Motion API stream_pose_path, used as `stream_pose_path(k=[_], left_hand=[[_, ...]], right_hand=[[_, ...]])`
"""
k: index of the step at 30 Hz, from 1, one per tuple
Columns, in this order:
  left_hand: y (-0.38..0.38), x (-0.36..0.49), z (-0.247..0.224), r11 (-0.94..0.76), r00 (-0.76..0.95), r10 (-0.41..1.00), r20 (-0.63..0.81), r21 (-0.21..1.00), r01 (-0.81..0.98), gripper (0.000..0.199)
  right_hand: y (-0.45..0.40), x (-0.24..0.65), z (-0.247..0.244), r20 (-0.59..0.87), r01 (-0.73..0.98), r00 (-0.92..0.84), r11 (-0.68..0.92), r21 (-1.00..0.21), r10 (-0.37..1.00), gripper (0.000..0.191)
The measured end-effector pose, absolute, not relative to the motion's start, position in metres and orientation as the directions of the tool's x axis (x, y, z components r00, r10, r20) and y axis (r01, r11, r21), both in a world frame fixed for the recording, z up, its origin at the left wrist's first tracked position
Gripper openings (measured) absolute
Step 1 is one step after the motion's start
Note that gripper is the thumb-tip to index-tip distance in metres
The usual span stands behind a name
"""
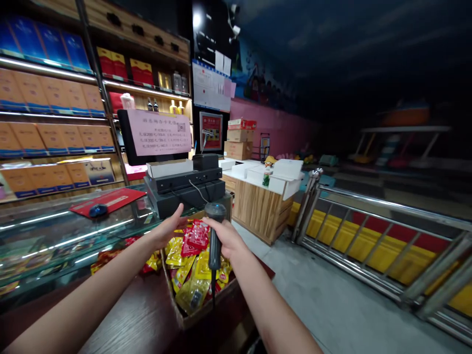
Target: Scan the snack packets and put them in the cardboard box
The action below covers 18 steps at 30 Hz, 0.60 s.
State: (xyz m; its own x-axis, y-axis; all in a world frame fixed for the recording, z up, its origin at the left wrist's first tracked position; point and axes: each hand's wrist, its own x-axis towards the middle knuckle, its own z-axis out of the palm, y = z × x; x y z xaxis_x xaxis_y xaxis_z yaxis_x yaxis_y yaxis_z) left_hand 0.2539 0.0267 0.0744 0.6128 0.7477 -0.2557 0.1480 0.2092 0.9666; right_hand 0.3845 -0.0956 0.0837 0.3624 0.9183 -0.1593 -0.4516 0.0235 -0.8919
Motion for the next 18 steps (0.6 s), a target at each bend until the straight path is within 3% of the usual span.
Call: stream_pose_path(k=[8,18], left_hand=[[0.062,0.162,0.052,0.268,0.426,0.852,-0.303,0.953,0.142,0.084],[0.068,0.017,0.015,0.291,0.308,0.888,-0.341,0.936,0.199,0.086]], right_hand=[[-0.088,0.356,0.067,-0.18,-0.447,0.295,-0.031,-0.894,0.939,0.02],[-0.051,0.231,0.04,-0.267,-0.379,0.051,-0.228,-0.897,0.962,0.023]])
